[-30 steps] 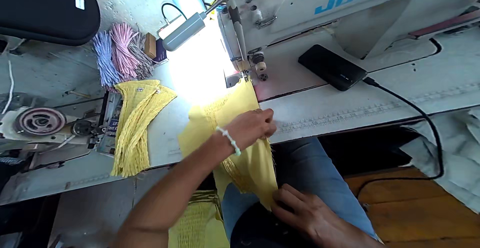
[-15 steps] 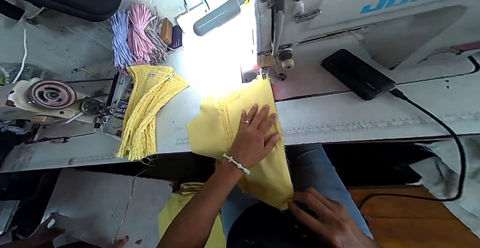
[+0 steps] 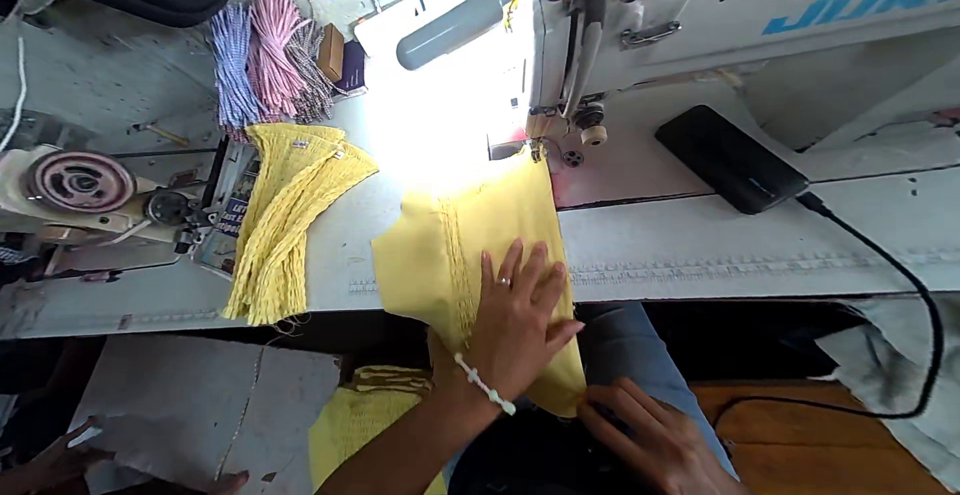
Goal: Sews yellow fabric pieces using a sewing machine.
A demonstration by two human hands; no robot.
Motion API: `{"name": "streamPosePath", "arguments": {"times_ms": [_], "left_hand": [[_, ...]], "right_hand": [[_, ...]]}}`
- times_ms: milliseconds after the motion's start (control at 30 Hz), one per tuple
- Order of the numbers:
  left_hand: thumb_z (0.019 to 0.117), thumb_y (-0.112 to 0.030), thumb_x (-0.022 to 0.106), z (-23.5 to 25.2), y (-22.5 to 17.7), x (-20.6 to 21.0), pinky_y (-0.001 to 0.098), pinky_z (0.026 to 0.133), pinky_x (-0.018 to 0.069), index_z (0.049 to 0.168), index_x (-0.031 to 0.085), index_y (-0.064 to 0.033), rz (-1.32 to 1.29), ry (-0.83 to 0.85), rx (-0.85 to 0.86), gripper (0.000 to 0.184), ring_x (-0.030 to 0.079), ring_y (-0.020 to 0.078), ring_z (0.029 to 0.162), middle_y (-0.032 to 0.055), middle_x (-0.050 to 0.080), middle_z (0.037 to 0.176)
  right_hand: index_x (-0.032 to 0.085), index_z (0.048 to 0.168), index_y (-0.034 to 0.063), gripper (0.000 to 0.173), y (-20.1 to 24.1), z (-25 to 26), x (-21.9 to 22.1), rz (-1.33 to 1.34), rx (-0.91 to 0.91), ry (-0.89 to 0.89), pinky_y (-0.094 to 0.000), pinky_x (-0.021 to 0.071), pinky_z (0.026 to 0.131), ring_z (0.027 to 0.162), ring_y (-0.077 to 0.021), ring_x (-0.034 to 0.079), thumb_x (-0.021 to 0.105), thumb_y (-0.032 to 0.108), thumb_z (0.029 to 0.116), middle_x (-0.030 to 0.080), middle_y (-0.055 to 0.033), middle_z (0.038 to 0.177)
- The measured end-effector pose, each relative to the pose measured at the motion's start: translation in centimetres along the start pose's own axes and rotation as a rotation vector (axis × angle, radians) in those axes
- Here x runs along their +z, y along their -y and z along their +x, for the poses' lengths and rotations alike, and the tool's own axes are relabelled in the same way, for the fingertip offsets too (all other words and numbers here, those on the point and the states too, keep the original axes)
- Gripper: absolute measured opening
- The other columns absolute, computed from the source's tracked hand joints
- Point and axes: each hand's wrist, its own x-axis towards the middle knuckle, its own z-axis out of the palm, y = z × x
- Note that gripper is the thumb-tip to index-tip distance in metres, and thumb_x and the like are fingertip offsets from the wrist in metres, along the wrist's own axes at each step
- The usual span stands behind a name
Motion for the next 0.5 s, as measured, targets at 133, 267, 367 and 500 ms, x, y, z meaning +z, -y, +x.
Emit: {"name": "streamPosePath", "arguments": {"times_ms": [133, 267, 367, 500], "left_hand": [[0.1002, -0.043, 0.059, 0.1, 0.9, 0.5, 0.0745, 0.111, 0.0310, 0.138, 0.066, -0.0129, -0.070, -0.023, -0.011, 0.049, 0.048, 0.0446, 0.141, 0.0149, 0.055, 0.150], [0.1016, -0.041, 0.057, 1.7, 2.2, 0.3, 0.0740, 0.112, 0.0299, 0.138, 0.066, -0.0140, -0.093, -0.001, -0.009, 0.047, 0.047, 0.0434, 0.142, 0.0140, 0.056, 0.150], [0.1026, -0.042, 0.055, 2.7, 3.1, 0.3, 0.0733, 0.114, 0.0282, 0.139, 0.066, -0.0150, -0.094, 0.010, -0.006, 0.047, 0.045, 0.0422, 0.143, 0.0137, 0.055, 0.151], [0.1031, -0.042, 0.054, 3.5, 3.7, 0.2, 0.0727, 0.115, 0.0266, 0.141, 0.064, -0.0161, -0.108, 0.035, -0.005, 0.047, 0.043, 0.0417, 0.145, 0.0134, 0.053, 0.153]], "right_hand": [[0.068, 0.096, 0.0117, 0.016, -0.9, 0.7, 0.6, -0.002, -0.002, -0.030, -0.0248, 0.0503, 0.062, 0.078, -0.0189, 0.061, 0.052, 0.010, 0.1010, 0.065, -0.0078, 0.091], [0.068, 0.096, 0.0114, 0.016, -1.5, 2.1, 1.0, -0.011, -0.002, -0.078, -0.0243, 0.0512, 0.063, 0.078, -0.0189, 0.062, 0.053, 0.010, 0.1003, 0.066, -0.0086, 0.091], [0.068, 0.095, 0.0115, 0.017, -2.3, 3.1, 1.2, -0.042, -0.006, -0.120, -0.0245, 0.0503, 0.062, 0.077, -0.0186, 0.061, 0.052, 0.009, 0.1001, 0.066, -0.0081, 0.090], [0.068, 0.094, 0.0112, 0.018, -2.7, 3.9, 1.3, -0.058, -0.011, -0.138, -0.0239, 0.0490, 0.059, 0.076, -0.0181, 0.061, 0.052, 0.008, 0.0994, 0.066, -0.0080, 0.090]]}}
